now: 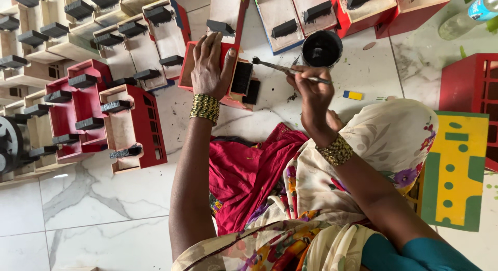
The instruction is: The person sits on the floor painting wooden toy bus parts black using a brush, dipping the brush into a paint can and coating the interior slots and edges of each part, then setting finished parts aside and moving to the next piece.
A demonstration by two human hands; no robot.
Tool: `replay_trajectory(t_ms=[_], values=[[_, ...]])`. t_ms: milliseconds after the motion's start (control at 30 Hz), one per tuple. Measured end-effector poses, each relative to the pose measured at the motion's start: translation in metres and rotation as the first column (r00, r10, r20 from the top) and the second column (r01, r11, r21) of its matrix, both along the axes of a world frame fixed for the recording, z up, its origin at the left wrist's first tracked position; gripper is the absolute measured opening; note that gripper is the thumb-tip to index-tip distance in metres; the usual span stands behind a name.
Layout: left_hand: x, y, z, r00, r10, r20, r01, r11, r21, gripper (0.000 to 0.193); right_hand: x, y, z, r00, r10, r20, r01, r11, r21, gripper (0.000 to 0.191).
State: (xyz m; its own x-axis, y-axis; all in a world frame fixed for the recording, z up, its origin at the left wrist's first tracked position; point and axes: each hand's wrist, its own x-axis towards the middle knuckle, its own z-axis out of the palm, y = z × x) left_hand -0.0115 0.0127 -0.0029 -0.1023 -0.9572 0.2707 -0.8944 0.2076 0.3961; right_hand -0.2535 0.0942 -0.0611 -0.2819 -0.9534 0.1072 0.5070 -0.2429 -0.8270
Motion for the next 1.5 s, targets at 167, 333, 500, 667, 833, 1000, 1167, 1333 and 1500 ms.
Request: replay_trajectory(t_ms=[167, 333, 500, 667, 833, 1000, 1167, 1333, 1500], values=[[0.002, 0.001, 0.001, 1.0, 0.001, 0.005, -0.001, 1.0, -0.003, 0.066, -0.003, -0.018, 0.019, 0.964, 0.139, -0.229, -0.166, 0.981, -0.104, 0.012], [0.007, 0.001, -0.001, 1.0, -0.018, -0.021, 0.017, 1.0, -0.023, 0.067, -0.001, -0.027, 0.049, 0.799, 0.053, -0.6, -0.207, 0.96, -0.191, 0.008], [0.011, 0.001, 0.0, 1.0, -0.01, -0.017, 0.01, 1.0, -0.021, 0.068, 0.003, -0.033, 0.075, 0.74, 0.04, -0.672, -0.254, 0.941, -0.224, 0.01], [0.012, 0.002, 0.003, 1.0, -0.018, -0.005, 0.018, 0.999, -0.031, 0.068, 0.014, -0.039, 0.082, 0.655, 0.015, -0.755, -0.283, 0.932, -0.227, 0.013], [0.014, 0.003, 0.006, 0.999, -0.013, -0.039, 0.012, 1.0, -0.021, 0.067, 0.024, -0.048, 0.083, 0.685, 0.007, -0.729, -0.295, 0.917, -0.268, 0.013], [0.016, 0.004, 0.007, 1.0, -0.025, -0.012, 0.024, 0.996, -0.086, 0.064, 0.03, -0.055, 0.085, 0.599, -0.015, -0.801, -0.321, 0.911, -0.257, 0.012], [0.017, 0.001, 0.006, 0.998, -0.013, -0.053, 0.011, 0.999, -0.036, 0.064, 0.025, -0.066, 0.075, 0.679, 0.021, -0.734, -0.309, 0.915, -0.26, 0.014], [0.013, 0.001, 0.007, 0.999, -0.032, -0.035, 0.03, 0.998, -0.051, 0.066, 0.039, -0.062, 0.061, 0.7, 0.086, -0.709, -0.358, 0.901, -0.244, 0.014], [0.014, 0.002, 0.003, 0.999, -0.016, -0.035, 0.015, 1.0, -0.025, 0.068, 0.036, 0.005, 0.055, 0.592, 0.056, -0.804, -0.39, 0.893, -0.225, 0.012]])
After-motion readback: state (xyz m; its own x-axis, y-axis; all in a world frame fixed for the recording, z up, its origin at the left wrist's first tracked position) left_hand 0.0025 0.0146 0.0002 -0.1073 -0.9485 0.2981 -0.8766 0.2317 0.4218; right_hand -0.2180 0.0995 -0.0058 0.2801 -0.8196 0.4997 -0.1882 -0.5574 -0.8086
